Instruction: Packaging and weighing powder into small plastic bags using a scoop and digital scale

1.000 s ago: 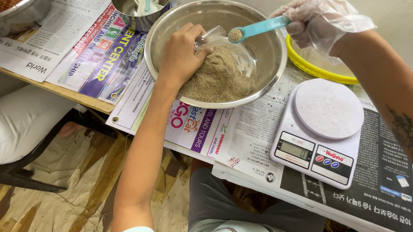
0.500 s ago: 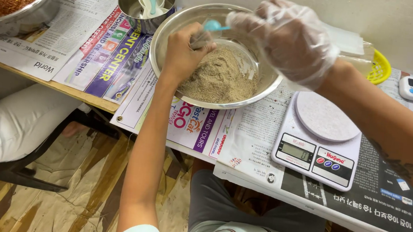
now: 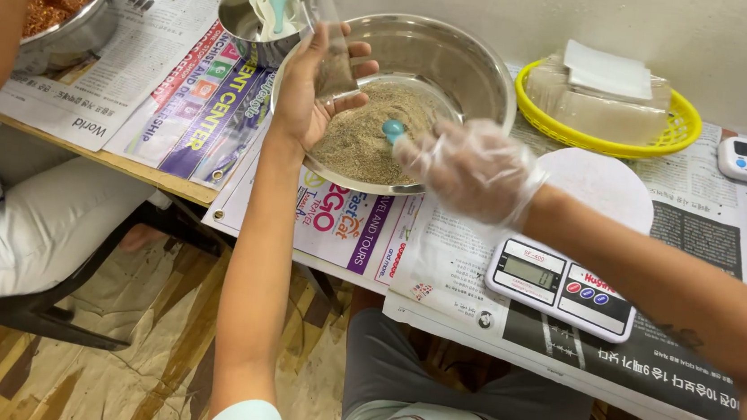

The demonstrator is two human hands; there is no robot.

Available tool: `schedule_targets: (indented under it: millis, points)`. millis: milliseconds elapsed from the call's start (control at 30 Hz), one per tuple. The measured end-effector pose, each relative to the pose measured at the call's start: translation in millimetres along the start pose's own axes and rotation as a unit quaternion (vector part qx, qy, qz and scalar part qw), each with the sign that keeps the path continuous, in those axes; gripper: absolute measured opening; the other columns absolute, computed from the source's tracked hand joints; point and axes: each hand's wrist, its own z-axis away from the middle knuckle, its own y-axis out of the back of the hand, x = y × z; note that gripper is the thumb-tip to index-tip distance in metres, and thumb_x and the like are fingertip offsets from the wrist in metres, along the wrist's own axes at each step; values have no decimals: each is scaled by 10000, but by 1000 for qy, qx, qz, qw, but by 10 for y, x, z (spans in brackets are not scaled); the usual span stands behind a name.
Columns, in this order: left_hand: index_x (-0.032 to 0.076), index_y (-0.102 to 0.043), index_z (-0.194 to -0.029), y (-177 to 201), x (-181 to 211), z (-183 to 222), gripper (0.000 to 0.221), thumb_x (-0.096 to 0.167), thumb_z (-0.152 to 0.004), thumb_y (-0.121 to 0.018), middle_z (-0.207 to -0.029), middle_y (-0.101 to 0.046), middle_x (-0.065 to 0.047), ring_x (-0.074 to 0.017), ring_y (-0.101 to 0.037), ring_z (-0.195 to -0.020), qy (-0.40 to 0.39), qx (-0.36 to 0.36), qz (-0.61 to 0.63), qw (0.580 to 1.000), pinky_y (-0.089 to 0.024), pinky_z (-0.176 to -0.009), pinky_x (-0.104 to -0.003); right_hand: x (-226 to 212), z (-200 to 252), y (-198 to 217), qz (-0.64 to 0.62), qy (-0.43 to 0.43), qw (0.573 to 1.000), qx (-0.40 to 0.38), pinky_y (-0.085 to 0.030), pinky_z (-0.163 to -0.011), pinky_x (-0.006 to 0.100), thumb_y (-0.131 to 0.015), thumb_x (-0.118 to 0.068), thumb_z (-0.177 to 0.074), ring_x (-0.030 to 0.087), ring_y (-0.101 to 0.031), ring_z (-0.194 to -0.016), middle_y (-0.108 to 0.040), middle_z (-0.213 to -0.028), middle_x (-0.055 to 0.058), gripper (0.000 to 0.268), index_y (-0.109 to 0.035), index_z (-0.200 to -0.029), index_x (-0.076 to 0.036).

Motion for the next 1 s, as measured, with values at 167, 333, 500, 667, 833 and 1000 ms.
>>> schedule_targets:
  millis: [167,333,500,667,833,1000]
  points:
    - [130,-625,-1260,-231,1,31,495,497,-945,-523,-1228,-733,-143,-265,-736,-1064,11,-81,0,997,-681,-710,-412,-1,120,-315,56,83,973,210,-570,-493,447,-396,-612,-1046,290,-676,-804,-643,-967,75,556,-563,-1199,-104]
    - [223,-625,-1301,-773,-60,14,532,589,-961,-443,-1350,-674,-52,-234,-650,-1177,-22,-186,-115,976,-633,-853,-368,253,489,-100,-207,3,925,318,-608,-656,368,-406,-336,-1055,238,-672,-807,-669,-1000,99,338,-522,-1297,-132]
    - [233,-613,-1330,-1592,-133,267,527,579,-1041,-340,-1538,-491,-164,-447,-512,-1383,-85,-297,-162,937,-575,-1042,-557,690,849,-1,-429,-25,833,348,-509,-550,207,-615,-42,-1058,106,-518,-650,-584,-899,62,191,-582,-1244,-10]
    - [242,-512,-1481,-2126,-736,272,550,606,-1081,-413,-1618,-419,-154,-318,-588,-1365,-105,-371,-74,920,-625,-1073,-503,974,1285,-434,-607,-147,687,371,-469,-622,230,-720,-175,-1007,94,-572,-713,-642,-858,-4,76,-686,-1061,-134]
    - [131,-469,-1488,-2195,-1160,250,607,535,-1036,-474,-1459,-529,-186,-325,-480,-1409,-147,-307,-219,914,-372,-1203,-450,1110,1635,-501,-518,-138,740,406,-583,-792,263,-748,-59,-977,172,-673,-947,-693,-1121,115,197,-691,-1165,-64]
    - [139,-632,-1282,-1971,-1609,73,452,382,-924,-761,-1162,-676,-93,-332,-625,-1155,-191,-286,-366,865,-518,-1023,-454,1007,1790,-574,-483,-262,744,381,-533,-528,297,-799,2,-933,176,-638,-662,-675,-802,193,123,-748,-1040,35]
